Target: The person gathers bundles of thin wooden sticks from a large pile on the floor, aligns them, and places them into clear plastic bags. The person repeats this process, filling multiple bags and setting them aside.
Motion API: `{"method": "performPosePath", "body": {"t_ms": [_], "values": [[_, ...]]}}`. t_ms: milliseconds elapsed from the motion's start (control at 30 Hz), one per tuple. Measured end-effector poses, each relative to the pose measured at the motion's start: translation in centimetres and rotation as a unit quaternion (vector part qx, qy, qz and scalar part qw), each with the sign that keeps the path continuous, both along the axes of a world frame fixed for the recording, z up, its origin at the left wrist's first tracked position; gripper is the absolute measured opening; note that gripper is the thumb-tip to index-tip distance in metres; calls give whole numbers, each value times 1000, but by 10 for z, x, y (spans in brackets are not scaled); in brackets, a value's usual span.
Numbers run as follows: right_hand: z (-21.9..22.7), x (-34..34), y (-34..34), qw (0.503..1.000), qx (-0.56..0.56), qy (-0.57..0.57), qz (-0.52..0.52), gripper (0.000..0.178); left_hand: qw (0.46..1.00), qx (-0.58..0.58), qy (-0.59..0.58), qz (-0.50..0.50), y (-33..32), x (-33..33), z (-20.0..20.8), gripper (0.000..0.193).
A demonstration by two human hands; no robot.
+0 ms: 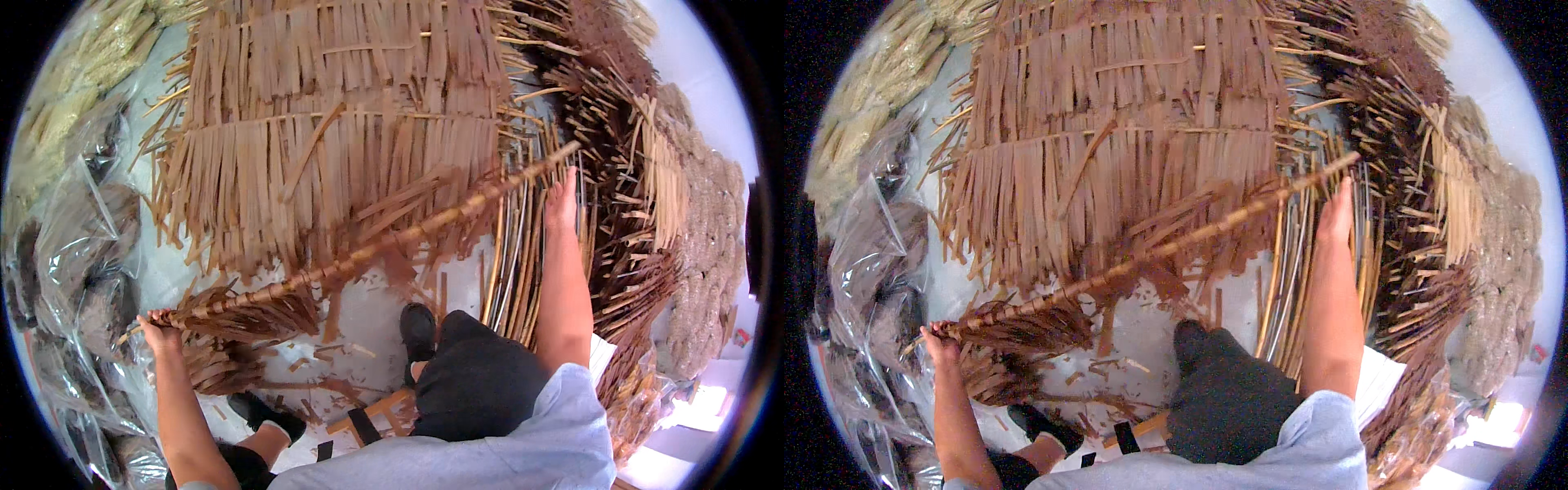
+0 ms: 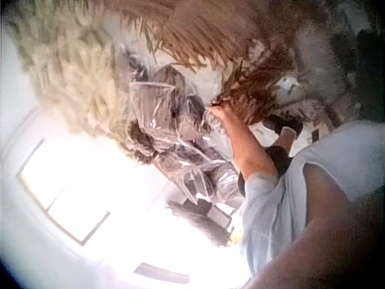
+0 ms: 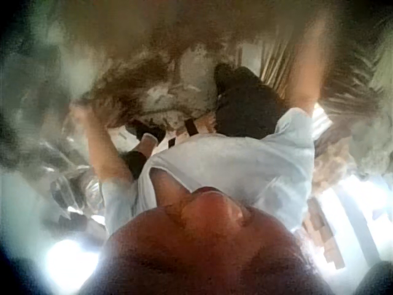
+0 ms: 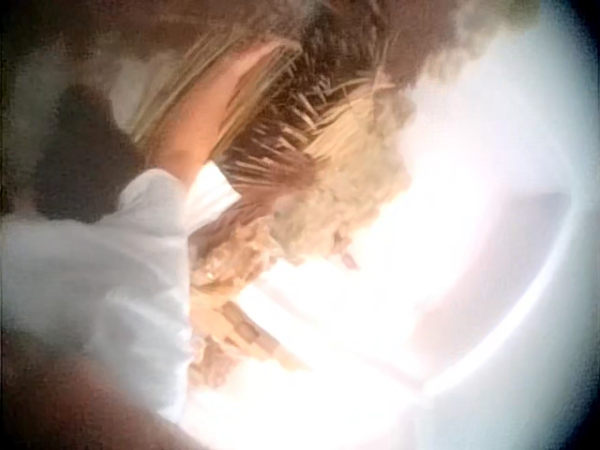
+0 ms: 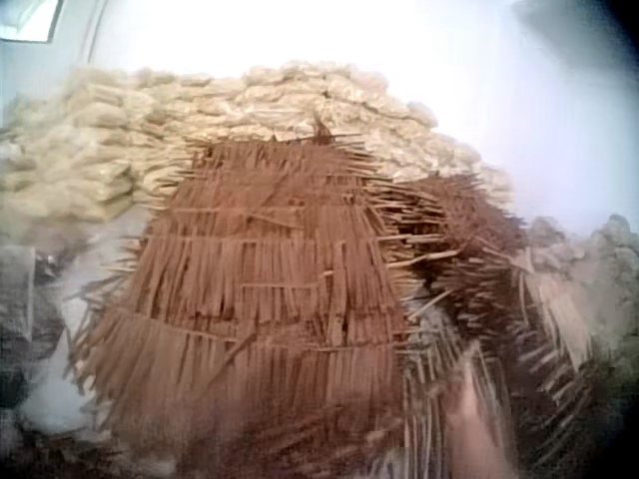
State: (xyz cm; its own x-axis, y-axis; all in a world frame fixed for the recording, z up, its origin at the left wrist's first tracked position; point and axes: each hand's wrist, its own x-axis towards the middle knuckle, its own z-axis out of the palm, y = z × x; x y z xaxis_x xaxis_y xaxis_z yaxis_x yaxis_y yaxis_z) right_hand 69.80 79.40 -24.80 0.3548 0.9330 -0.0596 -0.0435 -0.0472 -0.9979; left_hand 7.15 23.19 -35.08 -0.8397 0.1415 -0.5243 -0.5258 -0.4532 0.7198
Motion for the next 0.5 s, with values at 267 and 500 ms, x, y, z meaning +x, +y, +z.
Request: {"method": "performPosePath", "body": {"t_ms": [267,500], "values": [[14,-96,-91,918,-102,195,330,42,998,-24,37,-46,21,45,65,15],[0,-127,-191,863,-121,239,428,52,975,138,65,-163,98,125,87,24]]}}
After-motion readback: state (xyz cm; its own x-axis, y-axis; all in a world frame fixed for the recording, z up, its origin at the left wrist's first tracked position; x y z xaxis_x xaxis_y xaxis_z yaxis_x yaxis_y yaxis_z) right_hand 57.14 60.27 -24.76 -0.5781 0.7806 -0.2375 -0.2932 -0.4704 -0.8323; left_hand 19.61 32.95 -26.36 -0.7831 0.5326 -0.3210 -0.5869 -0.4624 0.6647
